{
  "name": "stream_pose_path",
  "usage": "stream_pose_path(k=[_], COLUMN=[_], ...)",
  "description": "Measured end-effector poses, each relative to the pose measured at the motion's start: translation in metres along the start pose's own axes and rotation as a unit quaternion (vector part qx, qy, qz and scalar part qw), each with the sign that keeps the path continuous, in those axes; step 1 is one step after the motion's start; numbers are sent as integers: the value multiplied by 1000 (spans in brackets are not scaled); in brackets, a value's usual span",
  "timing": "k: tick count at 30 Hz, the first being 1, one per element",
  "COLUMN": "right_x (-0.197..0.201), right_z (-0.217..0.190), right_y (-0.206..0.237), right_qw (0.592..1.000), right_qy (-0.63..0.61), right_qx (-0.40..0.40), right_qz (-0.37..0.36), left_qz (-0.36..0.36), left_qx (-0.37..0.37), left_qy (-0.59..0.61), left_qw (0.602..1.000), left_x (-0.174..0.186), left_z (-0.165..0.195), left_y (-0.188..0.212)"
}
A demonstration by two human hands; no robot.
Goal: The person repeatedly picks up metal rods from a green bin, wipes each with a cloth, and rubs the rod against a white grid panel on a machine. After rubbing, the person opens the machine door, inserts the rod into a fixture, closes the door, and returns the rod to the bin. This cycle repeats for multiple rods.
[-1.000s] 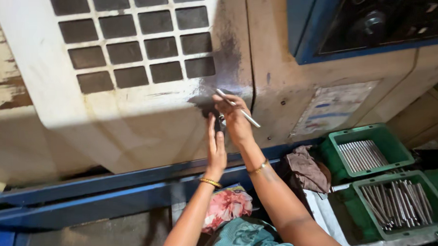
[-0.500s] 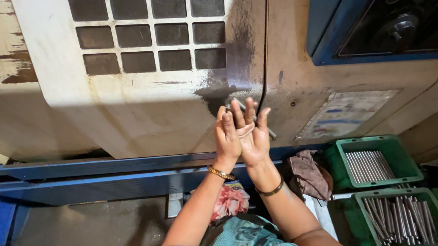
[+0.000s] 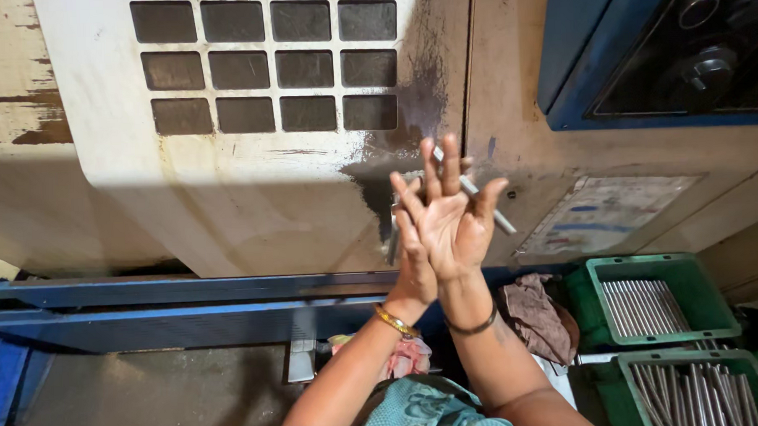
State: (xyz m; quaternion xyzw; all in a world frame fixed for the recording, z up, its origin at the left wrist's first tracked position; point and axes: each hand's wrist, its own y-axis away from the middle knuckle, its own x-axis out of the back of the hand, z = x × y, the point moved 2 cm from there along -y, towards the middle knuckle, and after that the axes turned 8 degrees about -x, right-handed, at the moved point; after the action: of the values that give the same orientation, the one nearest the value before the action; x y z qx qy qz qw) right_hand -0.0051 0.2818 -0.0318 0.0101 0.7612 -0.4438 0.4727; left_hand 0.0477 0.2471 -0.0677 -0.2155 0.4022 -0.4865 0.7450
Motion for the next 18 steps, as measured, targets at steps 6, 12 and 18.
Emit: stream_pose_path(k=[6,12,18], right_x=[8,-10,-25], right_z=[-15,-8,-5], right_y=[-14,-9,-5], right_qw=[800,489,450], right_qy=[569,872,885], right_qx=[179,-13,-41], right_qz=[63,17,-112], left_qz=[19,130,47], left_qx=[172,267,175], left_qy=[166,363,386], left_qw=[971,883,904], left_x=[3,27,30], left_z=[-7,-7,19], left_y=[8,-10,-24])
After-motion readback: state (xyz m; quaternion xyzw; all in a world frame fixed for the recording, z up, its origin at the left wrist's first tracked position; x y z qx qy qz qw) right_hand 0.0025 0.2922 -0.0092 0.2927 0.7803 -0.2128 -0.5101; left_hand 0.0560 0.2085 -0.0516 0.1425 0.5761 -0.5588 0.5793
